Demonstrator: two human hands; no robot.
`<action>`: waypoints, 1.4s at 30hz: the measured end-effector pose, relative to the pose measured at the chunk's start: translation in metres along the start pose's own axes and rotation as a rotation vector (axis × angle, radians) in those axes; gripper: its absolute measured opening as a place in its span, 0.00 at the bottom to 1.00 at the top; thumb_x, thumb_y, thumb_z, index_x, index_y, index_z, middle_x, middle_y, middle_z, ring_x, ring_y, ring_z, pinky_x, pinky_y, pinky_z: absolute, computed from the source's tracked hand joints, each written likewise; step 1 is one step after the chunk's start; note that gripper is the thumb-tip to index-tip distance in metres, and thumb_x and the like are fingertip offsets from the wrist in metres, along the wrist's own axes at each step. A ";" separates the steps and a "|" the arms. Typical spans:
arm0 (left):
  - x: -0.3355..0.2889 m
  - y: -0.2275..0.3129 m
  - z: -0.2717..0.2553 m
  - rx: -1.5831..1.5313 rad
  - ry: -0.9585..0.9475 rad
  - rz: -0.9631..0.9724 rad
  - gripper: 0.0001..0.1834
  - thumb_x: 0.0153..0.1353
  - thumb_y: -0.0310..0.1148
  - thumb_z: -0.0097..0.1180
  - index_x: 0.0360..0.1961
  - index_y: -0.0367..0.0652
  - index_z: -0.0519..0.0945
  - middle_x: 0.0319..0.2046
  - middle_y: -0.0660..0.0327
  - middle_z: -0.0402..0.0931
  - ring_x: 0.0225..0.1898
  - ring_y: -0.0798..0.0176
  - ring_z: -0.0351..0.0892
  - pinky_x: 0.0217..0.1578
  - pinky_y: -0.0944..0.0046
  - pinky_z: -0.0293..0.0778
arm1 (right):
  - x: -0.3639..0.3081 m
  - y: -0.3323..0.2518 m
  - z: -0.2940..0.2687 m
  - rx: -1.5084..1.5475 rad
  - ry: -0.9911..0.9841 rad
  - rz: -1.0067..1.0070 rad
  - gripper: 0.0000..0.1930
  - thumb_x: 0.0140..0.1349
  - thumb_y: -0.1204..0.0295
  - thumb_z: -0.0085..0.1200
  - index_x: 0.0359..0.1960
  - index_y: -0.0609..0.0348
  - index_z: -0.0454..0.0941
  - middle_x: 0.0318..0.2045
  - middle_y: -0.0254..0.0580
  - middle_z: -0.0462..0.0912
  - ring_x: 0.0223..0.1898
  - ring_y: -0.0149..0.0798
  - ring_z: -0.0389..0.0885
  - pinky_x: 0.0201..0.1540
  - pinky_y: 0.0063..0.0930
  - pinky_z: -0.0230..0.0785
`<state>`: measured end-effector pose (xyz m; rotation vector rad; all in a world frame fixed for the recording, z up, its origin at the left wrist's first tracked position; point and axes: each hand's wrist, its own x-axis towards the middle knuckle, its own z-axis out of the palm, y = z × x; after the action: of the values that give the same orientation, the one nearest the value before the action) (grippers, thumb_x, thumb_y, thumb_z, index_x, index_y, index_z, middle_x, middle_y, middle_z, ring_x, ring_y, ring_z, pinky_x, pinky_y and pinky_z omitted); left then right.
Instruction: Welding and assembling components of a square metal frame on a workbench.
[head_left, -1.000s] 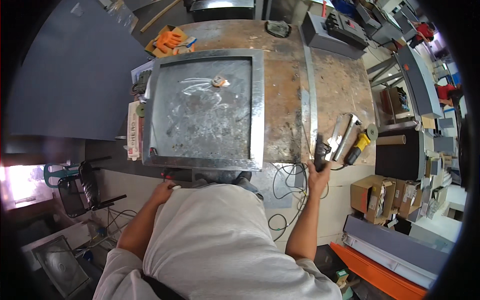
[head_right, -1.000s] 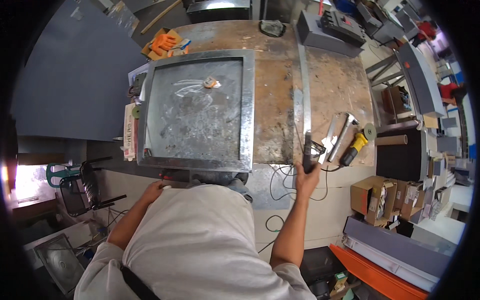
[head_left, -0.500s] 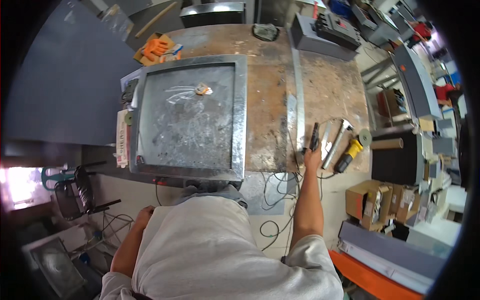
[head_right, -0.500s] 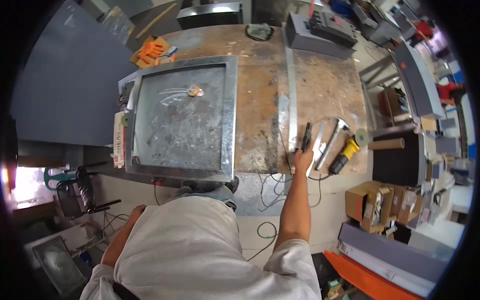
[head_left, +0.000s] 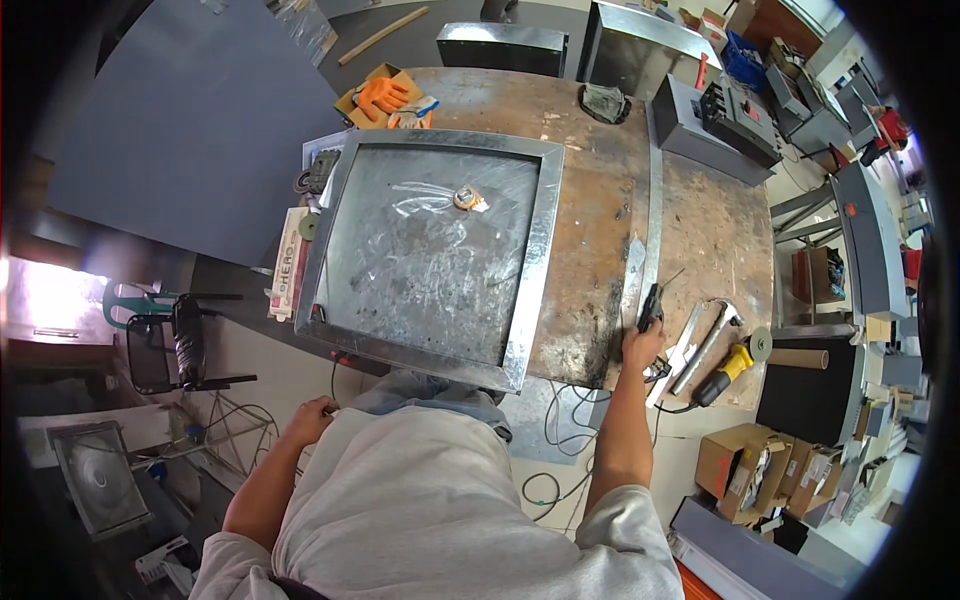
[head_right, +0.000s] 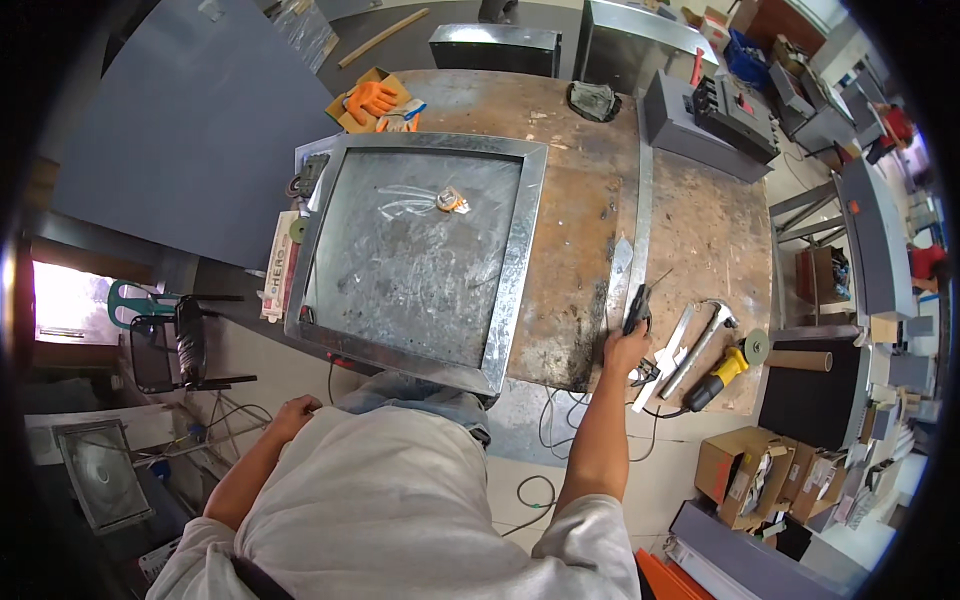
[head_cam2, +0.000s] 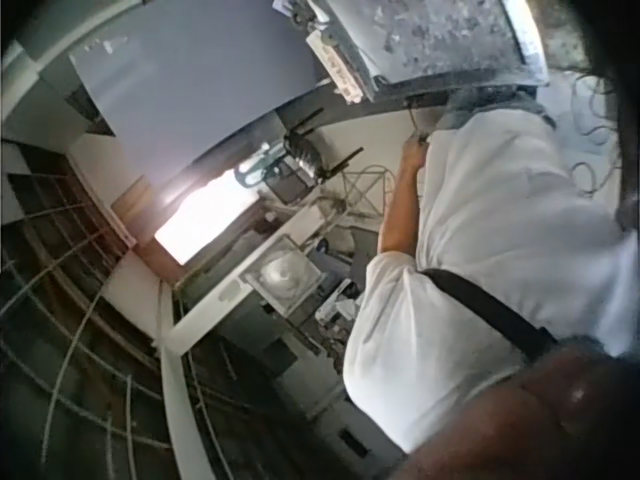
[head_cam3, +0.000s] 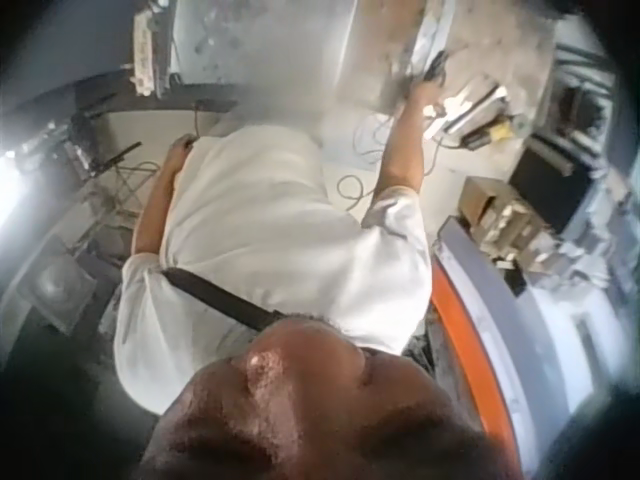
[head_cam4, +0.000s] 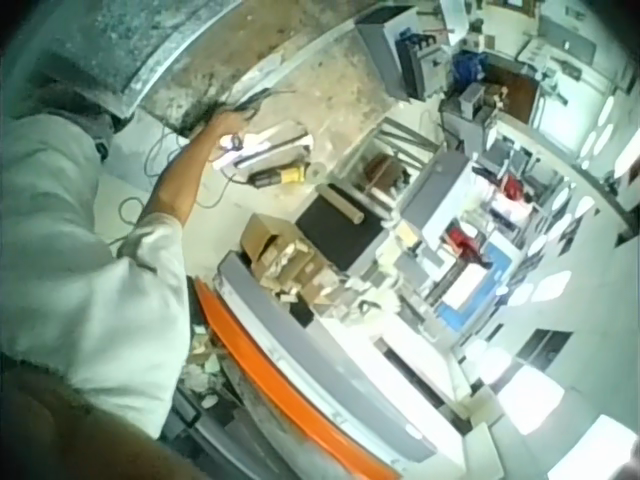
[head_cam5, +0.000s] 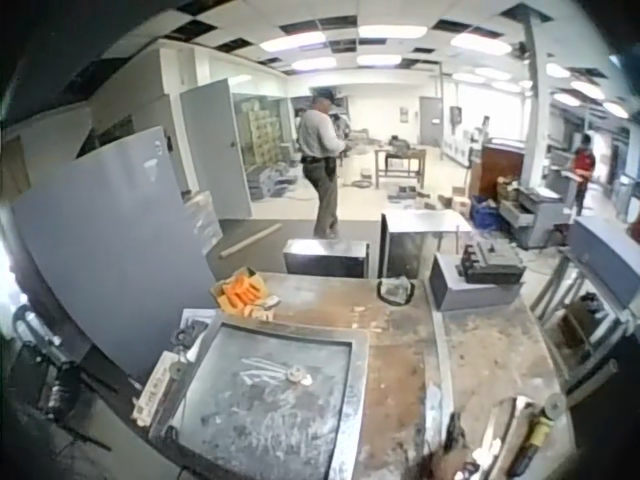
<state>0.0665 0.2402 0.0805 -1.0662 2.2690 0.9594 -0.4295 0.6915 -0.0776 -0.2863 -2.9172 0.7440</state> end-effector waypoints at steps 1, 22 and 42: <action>0.002 -0.006 -0.001 0.033 0.009 -0.002 0.16 0.53 0.29 0.56 0.44 0.40 0.81 0.40 0.50 0.83 0.42 0.49 0.84 0.45 0.56 0.77 | -0.003 -0.007 -0.005 0.043 0.034 -0.027 0.23 0.52 0.73 0.57 0.51 0.64 0.72 0.46 0.64 0.74 0.47 0.64 0.75 0.51 0.50 0.67; 0.109 -0.056 -0.119 -0.069 -0.036 0.006 0.19 0.58 0.41 0.64 0.44 0.38 0.80 0.39 0.50 0.83 0.41 0.54 0.83 0.44 0.59 0.75 | -0.099 -0.395 0.142 0.215 -0.370 -0.681 0.31 0.54 0.68 0.62 0.61 0.54 0.66 0.59 0.60 0.68 0.59 0.60 0.67 0.58 0.48 0.65; 0.225 -0.011 -0.147 -0.196 -0.008 0.319 0.10 0.58 0.31 0.64 0.37 0.37 0.80 0.31 0.51 0.80 0.33 0.53 0.82 0.36 0.58 0.75 | -0.101 -0.408 0.161 0.022 -0.393 -0.593 0.32 0.55 0.66 0.62 0.62 0.53 0.66 0.63 0.56 0.66 0.64 0.58 0.63 0.63 0.49 0.59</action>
<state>-0.0749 0.0173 0.0281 -0.7829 2.4231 1.3332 -0.4196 0.2441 -0.0267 0.7792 -3.0635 0.7890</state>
